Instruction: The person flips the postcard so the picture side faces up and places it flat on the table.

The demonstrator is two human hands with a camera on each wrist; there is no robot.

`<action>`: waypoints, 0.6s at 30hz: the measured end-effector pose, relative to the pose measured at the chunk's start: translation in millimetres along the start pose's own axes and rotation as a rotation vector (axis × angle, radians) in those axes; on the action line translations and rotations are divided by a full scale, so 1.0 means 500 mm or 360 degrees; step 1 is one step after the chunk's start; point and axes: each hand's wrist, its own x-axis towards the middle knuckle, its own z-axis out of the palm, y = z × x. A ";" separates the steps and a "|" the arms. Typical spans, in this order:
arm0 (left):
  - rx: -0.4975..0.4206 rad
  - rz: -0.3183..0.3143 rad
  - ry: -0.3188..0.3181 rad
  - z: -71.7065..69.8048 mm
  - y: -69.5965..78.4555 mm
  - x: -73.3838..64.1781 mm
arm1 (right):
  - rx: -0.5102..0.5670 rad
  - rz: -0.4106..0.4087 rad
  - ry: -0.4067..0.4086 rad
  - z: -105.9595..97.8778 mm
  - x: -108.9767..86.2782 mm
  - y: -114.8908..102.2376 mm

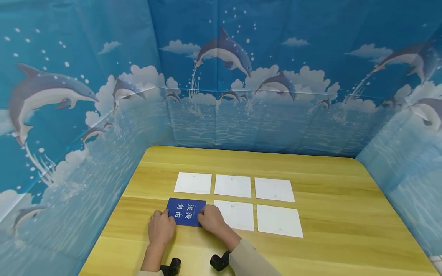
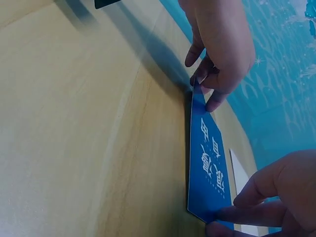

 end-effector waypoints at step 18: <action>-0.0997 0.0126 -0.0047 0.026 0.109 -0.018 | 0.0375 0.0114 0.0417 -0.097 -0.037 0.074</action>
